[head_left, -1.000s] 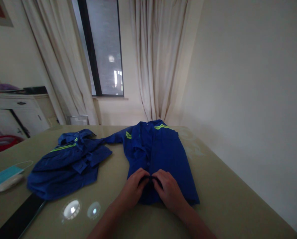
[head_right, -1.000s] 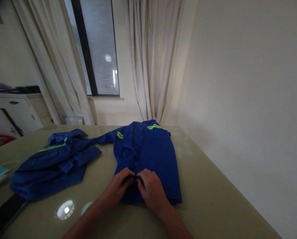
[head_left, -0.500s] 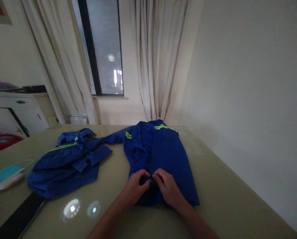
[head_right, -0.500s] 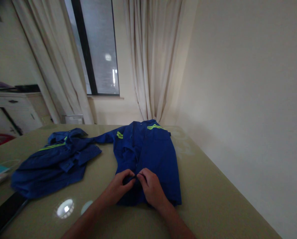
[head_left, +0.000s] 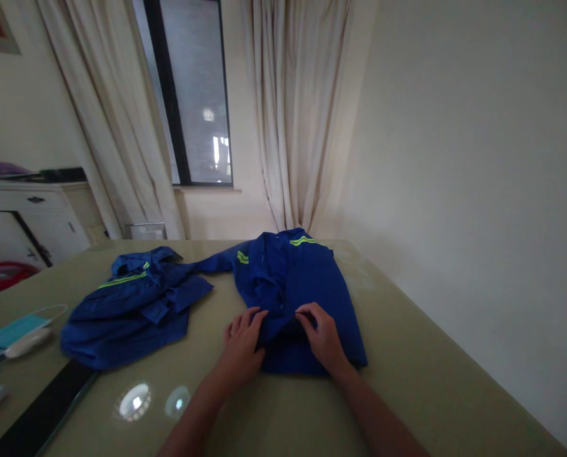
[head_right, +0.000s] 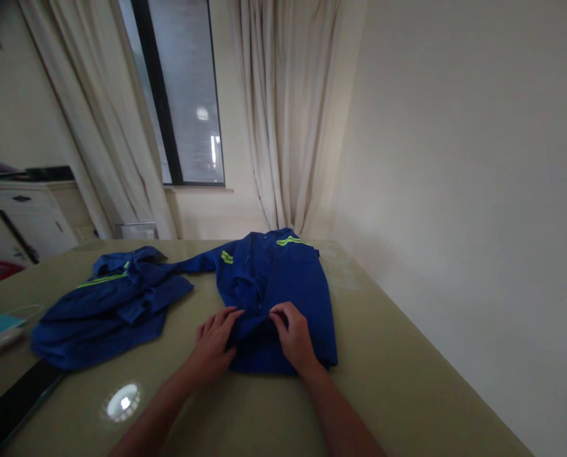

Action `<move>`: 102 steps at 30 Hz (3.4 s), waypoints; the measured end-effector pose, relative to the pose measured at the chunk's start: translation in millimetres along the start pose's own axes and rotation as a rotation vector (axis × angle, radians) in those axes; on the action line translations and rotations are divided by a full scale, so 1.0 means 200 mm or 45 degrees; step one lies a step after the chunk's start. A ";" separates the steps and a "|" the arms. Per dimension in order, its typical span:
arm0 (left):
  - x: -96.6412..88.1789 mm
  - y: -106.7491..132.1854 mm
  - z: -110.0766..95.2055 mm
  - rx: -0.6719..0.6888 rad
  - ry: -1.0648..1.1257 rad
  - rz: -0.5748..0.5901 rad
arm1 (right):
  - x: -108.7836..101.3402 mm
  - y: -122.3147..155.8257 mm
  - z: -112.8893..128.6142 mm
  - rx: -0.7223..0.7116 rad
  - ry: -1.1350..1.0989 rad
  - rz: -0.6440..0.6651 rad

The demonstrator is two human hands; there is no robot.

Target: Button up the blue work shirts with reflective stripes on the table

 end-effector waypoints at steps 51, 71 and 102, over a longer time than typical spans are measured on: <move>-0.53 0.57 -0.02 -0.030 0.119 0.480 | -0.86 0.46 0.07 0.034 0.611 -0.315; 0.10 -0.09 -0.04 -0.091 0.257 0.255 | 0.09 0.02 -0.04 0.432 0.151 0.125; 0.15 -0.15 -0.10 -0.123 1.090 0.084 | 0.12 0.02 -0.04 0.516 -0.213 0.166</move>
Point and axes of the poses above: each hand's wrist, its own y-axis away from the middle knuckle, its own x-axis out of the palm, z = x × y, the point moved 3 cm from there along -y, towards the middle knuckle, and after that the axes turned 12 degrees about x, right-handed, at the moved point
